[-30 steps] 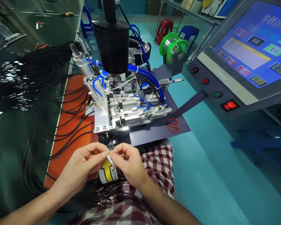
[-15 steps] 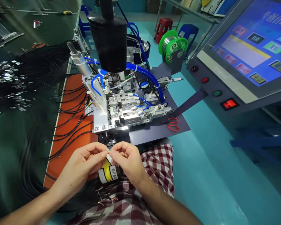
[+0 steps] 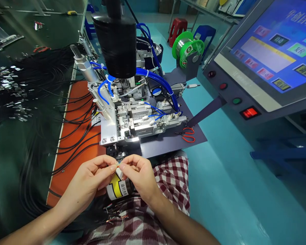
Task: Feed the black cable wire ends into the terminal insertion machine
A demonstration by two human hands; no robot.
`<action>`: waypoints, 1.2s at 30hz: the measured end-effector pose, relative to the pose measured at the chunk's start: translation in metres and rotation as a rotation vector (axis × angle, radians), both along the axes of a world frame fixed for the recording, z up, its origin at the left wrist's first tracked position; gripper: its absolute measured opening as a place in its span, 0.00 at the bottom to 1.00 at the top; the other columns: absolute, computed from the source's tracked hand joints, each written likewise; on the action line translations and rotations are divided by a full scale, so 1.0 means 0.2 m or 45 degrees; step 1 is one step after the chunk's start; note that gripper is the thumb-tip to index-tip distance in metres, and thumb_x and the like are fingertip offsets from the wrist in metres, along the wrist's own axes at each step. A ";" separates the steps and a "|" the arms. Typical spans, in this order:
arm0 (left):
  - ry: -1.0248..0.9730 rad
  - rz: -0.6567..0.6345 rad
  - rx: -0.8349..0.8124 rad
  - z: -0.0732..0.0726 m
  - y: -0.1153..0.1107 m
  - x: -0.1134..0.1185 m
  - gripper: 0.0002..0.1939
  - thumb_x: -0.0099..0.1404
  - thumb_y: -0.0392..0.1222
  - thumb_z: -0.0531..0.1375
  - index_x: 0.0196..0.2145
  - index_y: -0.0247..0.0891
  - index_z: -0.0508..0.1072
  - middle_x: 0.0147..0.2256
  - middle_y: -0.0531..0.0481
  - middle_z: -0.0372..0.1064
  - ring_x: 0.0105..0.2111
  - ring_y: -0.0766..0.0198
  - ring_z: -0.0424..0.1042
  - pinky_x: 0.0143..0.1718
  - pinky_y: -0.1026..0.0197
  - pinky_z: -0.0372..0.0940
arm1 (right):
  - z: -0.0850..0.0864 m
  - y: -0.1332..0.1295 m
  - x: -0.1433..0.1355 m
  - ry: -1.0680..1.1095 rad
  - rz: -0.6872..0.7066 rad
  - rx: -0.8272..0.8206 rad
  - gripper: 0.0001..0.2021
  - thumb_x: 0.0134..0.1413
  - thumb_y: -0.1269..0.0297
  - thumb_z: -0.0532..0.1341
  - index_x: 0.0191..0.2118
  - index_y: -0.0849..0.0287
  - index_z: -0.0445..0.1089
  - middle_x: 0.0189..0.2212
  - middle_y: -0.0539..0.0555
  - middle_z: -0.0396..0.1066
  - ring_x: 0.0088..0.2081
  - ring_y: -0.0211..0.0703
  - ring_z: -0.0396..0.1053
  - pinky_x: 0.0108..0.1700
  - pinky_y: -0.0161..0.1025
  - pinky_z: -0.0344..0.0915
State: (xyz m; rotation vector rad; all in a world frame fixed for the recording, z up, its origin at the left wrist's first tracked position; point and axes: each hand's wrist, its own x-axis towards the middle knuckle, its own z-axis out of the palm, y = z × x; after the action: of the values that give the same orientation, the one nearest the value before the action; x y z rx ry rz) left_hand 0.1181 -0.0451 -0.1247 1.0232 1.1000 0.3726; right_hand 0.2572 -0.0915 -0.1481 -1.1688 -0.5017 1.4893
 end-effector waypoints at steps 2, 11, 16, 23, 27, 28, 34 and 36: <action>-0.001 -0.009 0.008 0.00 0.00 0.00 0.12 0.60 0.49 0.59 0.31 0.38 0.68 0.16 0.62 0.44 0.16 0.74 0.42 0.15 0.69 0.40 | 0.00 0.00 0.00 0.012 0.002 -0.005 0.06 0.44 0.65 0.65 0.25 0.61 0.69 0.17 0.45 0.65 0.20 0.33 0.60 0.25 0.32 0.57; 0.012 -0.008 0.018 0.00 0.00 0.00 0.11 0.60 0.49 0.59 0.31 0.38 0.68 0.15 0.62 0.44 0.16 0.74 0.42 0.14 0.70 0.40 | 0.00 0.00 -0.01 0.024 -0.020 -0.011 0.06 0.44 0.65 0.65 0.25 0.61 0.69 0.17 0.45 0.64 0.20 0.32 0.60 0.26 0.32 0.57; 0.014 -0.011 0.009 0.00 0.00 0.00 0.11 0.60 0.49 0.59 0.30 0.38 0.68 0.15 0.62 0.44 0.16 0.74 0.42 0.15 0.70 0.40 | 0.00 0.01 -0.01 0.037 -0.019 -0.011 0.06 0.43 0.64 0.66 0.26 0.61 0.70 0.19 0.46 0.65 0.21 0.33 0.61 0.27 0.33 0.58; 0.042 -0.002 0.010 0.00 0.00 0.00 0.12 0.60 0.50 0.59 0.30 0.38 0.67 0.15 0.62 0.44 0.16 0.74 0.42 0.14 0.71 0.41 | -0.01 0.01 -0.01 0.058 -0.020 -0.019 0.06 0.43 0.64 0.66 0.25 0.60 0.70 0.18 0.46 0.65 0.21 0.34 0.60 0.26 0.33 0.58; 0.048 0.004 0.004 0.00 0.00 0.00 0.13 0.60 0.51 0.59 0.30 0.38 0.67 0.16 0.62 0.44 0.16 0.74 0.42 0.14 0.71 0.40 | -0.01 0.01 -0.01 0.085 -0.024 -0.036 0.07 0.43 0.64 0.66 0.25 0.61 0.70 0.18 0.46 0.65 0.21 0.33 0.61 0.27 0.33 0.58; 0.046 0.006 0.001 0.00 0.00 0.00 0.13 0.59 0.52 0.59 0.30 0.39 0.67 0.16 0.62 0.44 0.16 0.74 0.41 0.14 0.71 0.40 | -0.01 0.01 -0.01 0.086 -0.023 -0.037 0.07 0.43 0.64 0.66 0.25 0.61 0.70 0.18 0.45 0.65 0.21 0.33 0.61 0.27 0.33 0.58; 0.045 0.018 -0.023 -0.02 0.00 0.00 0.14 0.59 0.53 0.59 0.31 0.39 0.67 0.16 0.62 0.44 0.16 0.74 0.41 0.14 0.71 0.40 | 0.00 0.00 -0.01 -0.021 -0.017 0.008 0.07 0.45 0.64 0.65 0.25 0.60 0.68 0.18 0.45 0.65 0.21 0.33 0.62 0.27 0.32 0.59; 0.041 0.019 -0.033 -0.01 0.00 0.00 0.14 0.59 0.52 0.59 0.31 0.38 0.67 0.15 0.62 0.44 0.16 0.74 0.41 0.14 0.71 0.40 | -0.01 0.00 -0.01 -0.033 -0.008 0.012 0.07 0.45 0.63 0.65 0.25 0.60 0.68 0.19 0.46 0.65 0.22 0.34 0.62 0.27 0.33 0.60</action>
State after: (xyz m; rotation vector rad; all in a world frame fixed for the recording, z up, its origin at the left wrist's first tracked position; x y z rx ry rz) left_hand 0.1181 -0.0445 -0.1273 1.0020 1.1395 0.3541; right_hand 0.2553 -0.0920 -0.1499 -1.1825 -0.5224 1.4666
